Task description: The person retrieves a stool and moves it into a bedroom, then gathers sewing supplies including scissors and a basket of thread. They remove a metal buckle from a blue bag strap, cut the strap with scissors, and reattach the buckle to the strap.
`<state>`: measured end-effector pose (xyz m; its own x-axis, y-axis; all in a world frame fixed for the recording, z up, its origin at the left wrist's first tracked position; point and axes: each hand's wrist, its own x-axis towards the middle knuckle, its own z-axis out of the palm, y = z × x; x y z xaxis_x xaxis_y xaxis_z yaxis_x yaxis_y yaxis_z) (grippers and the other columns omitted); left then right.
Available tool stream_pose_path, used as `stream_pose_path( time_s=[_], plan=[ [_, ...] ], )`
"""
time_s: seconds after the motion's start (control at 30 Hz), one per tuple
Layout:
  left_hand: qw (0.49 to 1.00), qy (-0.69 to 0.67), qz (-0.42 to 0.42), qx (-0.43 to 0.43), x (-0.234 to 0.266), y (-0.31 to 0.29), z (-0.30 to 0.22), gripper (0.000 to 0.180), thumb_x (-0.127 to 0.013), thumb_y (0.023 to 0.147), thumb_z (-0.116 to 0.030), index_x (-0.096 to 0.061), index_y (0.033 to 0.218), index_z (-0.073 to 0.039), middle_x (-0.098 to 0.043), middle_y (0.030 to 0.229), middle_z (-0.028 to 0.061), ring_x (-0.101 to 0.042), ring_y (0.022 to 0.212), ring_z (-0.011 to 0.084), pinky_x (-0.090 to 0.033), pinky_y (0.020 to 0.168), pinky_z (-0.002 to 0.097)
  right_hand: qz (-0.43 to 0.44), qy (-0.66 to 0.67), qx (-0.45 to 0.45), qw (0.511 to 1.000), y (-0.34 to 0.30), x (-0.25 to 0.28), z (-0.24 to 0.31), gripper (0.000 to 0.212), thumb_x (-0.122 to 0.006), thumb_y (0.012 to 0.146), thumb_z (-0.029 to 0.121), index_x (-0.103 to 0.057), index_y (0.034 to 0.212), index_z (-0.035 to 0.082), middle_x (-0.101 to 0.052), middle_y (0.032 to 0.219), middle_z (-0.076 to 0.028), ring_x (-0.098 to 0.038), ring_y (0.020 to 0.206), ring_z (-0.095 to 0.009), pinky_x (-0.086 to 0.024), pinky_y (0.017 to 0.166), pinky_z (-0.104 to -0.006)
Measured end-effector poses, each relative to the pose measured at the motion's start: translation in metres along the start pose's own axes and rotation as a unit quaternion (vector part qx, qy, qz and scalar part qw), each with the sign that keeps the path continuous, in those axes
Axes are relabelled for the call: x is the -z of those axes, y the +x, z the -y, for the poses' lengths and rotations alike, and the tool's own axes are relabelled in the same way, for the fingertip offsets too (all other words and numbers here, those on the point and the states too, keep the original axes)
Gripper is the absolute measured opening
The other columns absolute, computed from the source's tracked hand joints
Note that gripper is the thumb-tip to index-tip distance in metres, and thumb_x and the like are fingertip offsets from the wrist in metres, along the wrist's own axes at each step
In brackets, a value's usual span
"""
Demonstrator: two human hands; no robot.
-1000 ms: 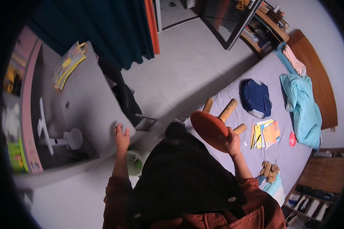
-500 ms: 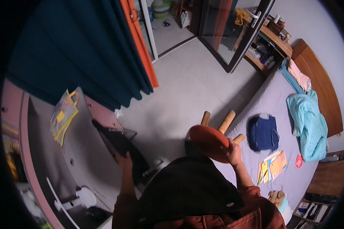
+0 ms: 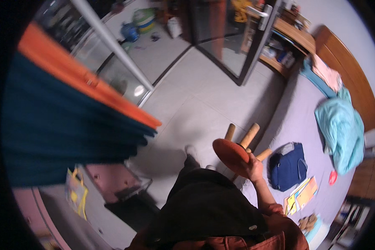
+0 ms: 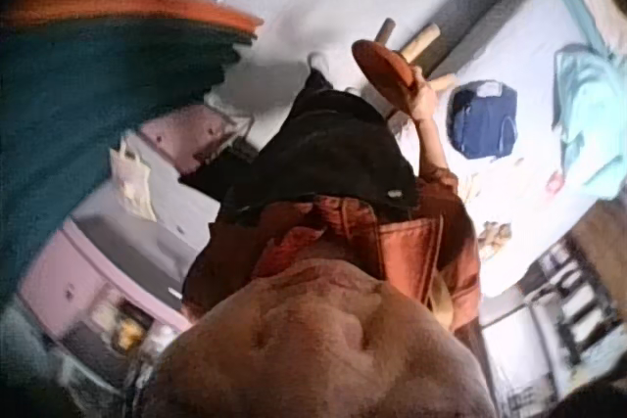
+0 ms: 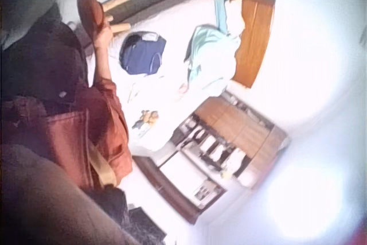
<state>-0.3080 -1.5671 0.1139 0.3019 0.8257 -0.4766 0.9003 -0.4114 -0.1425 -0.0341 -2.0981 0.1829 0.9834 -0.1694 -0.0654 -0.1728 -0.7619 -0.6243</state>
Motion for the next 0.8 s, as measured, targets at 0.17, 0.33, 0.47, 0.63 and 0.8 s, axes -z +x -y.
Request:
stream_pose_path(
  time_s=[0.17, 0.33, 0.47, 0.63, 0.8],
  plan=[
    [0.981, 0.093, 0.110, -0.130, 0.025, 0.121, -0.171, 0.037, -0.046, 0.085, -0.032, -0.050, 0.100, 0.000, -0.054, 0.097, 0.0246, -0.053, 0.090, 0.0376, -0.043, 0.077, 0.0447, -0.044, 0.006, -0.098, 0.994, 0.071, 0.014, -0.019, 0.030, -0.065, 0.069, 0.023, -0.054, 0.094, 0.010, -0.059, 0.073, -0.017, -0.057, 0.072, -0.036, -0.045, 0.060, -0.0411],
    [0.826, 0.204, 0.050, -0.523, 0.035, 0.230, -0.434, 0.035, -0.046, 0.084, -0.033, -0.056, 0.091, 0.000, -0.057, 0.089, 0.0242, -0.055, 0.085, 0.0380, -0.044, 0.074, 0.0451, -0.098, 0.018, -0.186, 0.978, 0.131, 0.032, -0.014, 0.028, -0.063, 0.071, 0.023, -0.054, 0.096, 0.013, -0.060, 0.076, -0.017, -0.058, 0.074, -0.036, -0.045, 0.063, -0.0409],
    [0.760, 0.068, -0.064, -0.643, 0.115, 0.106, -0.724, 0.041, -0.048, 0.084, -0.032, -0.050, 0.109, 0.002, -0.052, 0.104, 0.0242, -0.049, 0.097, 0.0388, -0.040, 0.084, 0.0434, -0.155, 0.030, -0.204, 0.966, 0.159, 0.046, -0.018, 0.030, -0.065, 0.069, 0.019, -0.055, 0.095, 0.008, -0.059, 0.078, -0.020, -0.058, 0.076, -0.036, -0.046, 0.063, -0.0398],
    [0.527, -0.147, -0.067, -0.834, 0.192, -0.160, -0.969, 0.043, -0.051, 0.085, -0.025, -0.043, 0.119, 0.000, -0.046, 0.118, 0.0205, -0.042, 0.112, 0.0334, -0.035, 0.092, 0.0378, -0.189, 0.068, -0.253, 0.946, 0.193, 0.058, -0.060, 0.032, -0.065, 0.069, 0.015, -0.055, 0.099, 0.008, -0.060, 0.077, -0.018, -0.060, 0.076, -0.033, -0.047, 0.065, -0.0346],
    [0.378, -0.189, -0.264, -0.867, 0.223, -0.335, -1.105, 0.048, -0.051, 0.084, -0.028, -0.040, 0.118, 0.005, -0.040, 0.122, 0.0224, -0.037, 0.114, 0.0366, -0.030, 0.096, 0.0393, -0.180, 0.178, -0.267, 0.930, 0.255, 0.080, -0.134, 0.030, -0.065, 0.071, 0.018, -0.055, 0.098, 0.011, -0.060, 0.081, -0.017, -0.058, 0.080, -0.034, -0.046, 0.068, -0.0374]
  ],
)
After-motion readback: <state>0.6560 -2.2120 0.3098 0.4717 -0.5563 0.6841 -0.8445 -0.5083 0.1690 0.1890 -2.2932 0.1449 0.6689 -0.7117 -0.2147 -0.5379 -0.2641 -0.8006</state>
